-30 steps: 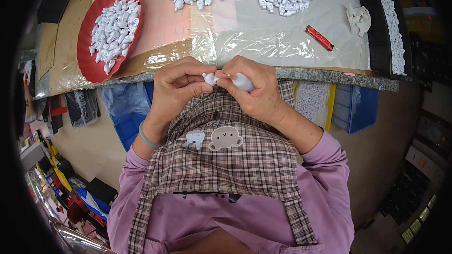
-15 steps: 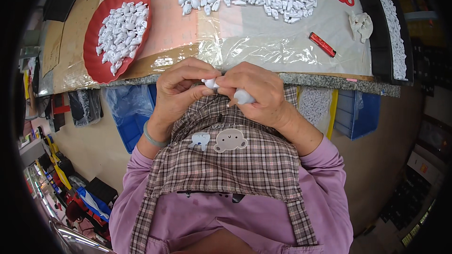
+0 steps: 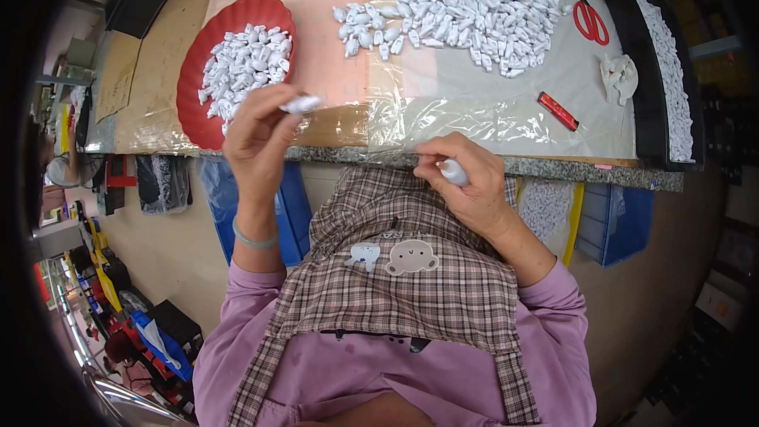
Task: Applying glue to small white plastic components and assembling them into larger units.
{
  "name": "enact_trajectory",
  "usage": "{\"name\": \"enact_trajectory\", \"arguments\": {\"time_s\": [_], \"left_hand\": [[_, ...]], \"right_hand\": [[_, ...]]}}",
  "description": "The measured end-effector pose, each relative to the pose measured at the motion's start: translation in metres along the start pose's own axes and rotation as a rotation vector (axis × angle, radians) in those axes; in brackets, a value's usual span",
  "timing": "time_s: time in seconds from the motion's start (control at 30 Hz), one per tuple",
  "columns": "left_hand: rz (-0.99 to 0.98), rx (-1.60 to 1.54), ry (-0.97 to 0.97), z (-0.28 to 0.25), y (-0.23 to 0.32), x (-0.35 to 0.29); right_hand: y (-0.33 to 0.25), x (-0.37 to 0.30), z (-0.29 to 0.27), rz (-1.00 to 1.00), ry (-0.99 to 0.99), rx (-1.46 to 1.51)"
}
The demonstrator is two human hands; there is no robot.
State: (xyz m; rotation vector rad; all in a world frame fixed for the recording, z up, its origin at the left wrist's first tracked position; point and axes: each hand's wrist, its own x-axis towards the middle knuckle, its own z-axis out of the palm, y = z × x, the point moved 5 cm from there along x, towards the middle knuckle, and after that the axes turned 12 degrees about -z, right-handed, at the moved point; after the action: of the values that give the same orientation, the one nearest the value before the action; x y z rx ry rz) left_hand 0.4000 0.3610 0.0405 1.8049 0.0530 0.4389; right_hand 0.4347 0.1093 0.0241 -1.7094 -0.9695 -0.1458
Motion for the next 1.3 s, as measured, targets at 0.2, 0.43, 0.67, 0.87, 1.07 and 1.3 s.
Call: {"name": "enact_trajectory", "arguments": {"time_s": [0.2,0.43,0.67,0.87,1.07,1.3], "left_hand": [[0.160,0.637,0.338,-0.042,0.018,0.029],[0.211,0.616,0.084,0.046,-0.006,0.047],[-0.050,0.917,0.098,0.068,-0.038,0.079],[-0.268,0.409,0.000,0.063,-0.025,0.063],[-0.816,-0.801,-0.394,0.080,-0.022,0.008],[-0.899,-1.163,-0.531,0.099,-0.022,-0.021]], "right_hand": [[0.006,-0.006,-0.003,0.039,-0.013,-0.033],[0.003,-0.002,0.001,0.016,-0.016,-0.030],[0.001,-0.005,-0.001,0.001,-0.035,-0.019],[0.018,-0.017,-0.007,0.199,-0.022,0.094],[0.027,-0.011,-0.019,0.380,0.140,0.577],[0.016,-0.004,-0.037,0.347,0.340,0.469]]}}
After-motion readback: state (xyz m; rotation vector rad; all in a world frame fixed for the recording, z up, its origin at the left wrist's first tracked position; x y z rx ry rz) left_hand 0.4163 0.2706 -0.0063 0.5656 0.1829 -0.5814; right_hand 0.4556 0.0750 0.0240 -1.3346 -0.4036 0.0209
